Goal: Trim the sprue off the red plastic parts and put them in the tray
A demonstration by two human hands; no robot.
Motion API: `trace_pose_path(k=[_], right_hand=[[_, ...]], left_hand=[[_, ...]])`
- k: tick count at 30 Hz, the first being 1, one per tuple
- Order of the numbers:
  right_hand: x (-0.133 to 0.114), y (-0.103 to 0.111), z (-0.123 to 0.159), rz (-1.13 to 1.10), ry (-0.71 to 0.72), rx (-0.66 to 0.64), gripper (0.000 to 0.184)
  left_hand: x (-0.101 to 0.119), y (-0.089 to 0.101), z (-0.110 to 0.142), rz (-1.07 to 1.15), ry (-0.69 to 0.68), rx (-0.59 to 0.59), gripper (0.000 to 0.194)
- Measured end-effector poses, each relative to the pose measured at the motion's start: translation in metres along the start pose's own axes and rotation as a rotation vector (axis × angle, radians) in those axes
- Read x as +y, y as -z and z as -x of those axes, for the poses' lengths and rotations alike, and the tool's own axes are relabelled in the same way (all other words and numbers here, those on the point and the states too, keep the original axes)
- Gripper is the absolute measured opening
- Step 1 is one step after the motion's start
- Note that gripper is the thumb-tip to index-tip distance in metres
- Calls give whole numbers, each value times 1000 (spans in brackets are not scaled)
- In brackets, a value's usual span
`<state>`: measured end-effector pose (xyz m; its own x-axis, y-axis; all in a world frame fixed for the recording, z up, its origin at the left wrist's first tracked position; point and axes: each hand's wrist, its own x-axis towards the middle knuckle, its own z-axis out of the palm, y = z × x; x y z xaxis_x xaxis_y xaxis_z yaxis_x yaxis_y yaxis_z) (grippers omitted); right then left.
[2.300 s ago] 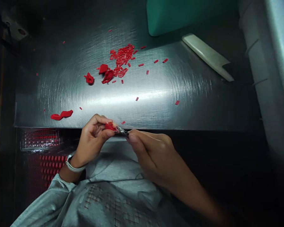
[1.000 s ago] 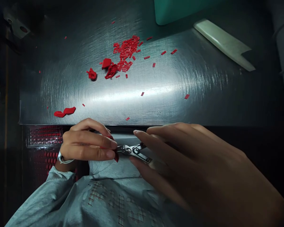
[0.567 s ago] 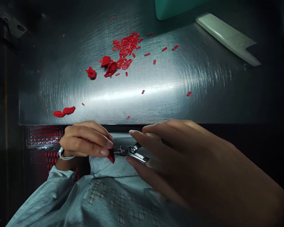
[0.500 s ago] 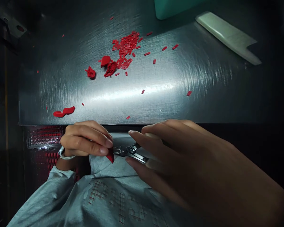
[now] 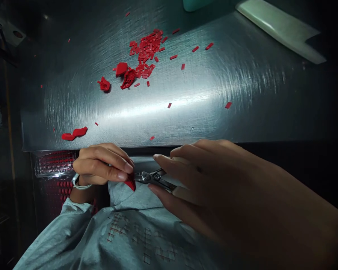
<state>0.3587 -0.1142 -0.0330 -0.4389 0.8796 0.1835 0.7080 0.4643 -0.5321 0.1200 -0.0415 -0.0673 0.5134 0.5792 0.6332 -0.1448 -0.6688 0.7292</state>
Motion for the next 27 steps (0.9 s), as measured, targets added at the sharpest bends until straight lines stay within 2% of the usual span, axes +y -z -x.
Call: trace_pose_path(k=[6,9,12,17,21,27], right_hand=[[0,-1,0,7,-3,21,17],[-1,-2,-1,26,3,36,22],[-2,-1,-2,44,2,19,26],[-5,-2,-1,33,-21,5,33],[-4,-3,-2,17,-30,5,31],[5,2,-5,-69,49,-47,24]], left_hand=[[2,-3,-3,18,-2,16,22],[2,-5,-2,43,45,24,20],[1,-8,-2,40,101,73,19],[1,-11,-3,50,142,135,28],[2,-12,-2,79,119,138,29],[3,-15,-7,127,83,118,34]])
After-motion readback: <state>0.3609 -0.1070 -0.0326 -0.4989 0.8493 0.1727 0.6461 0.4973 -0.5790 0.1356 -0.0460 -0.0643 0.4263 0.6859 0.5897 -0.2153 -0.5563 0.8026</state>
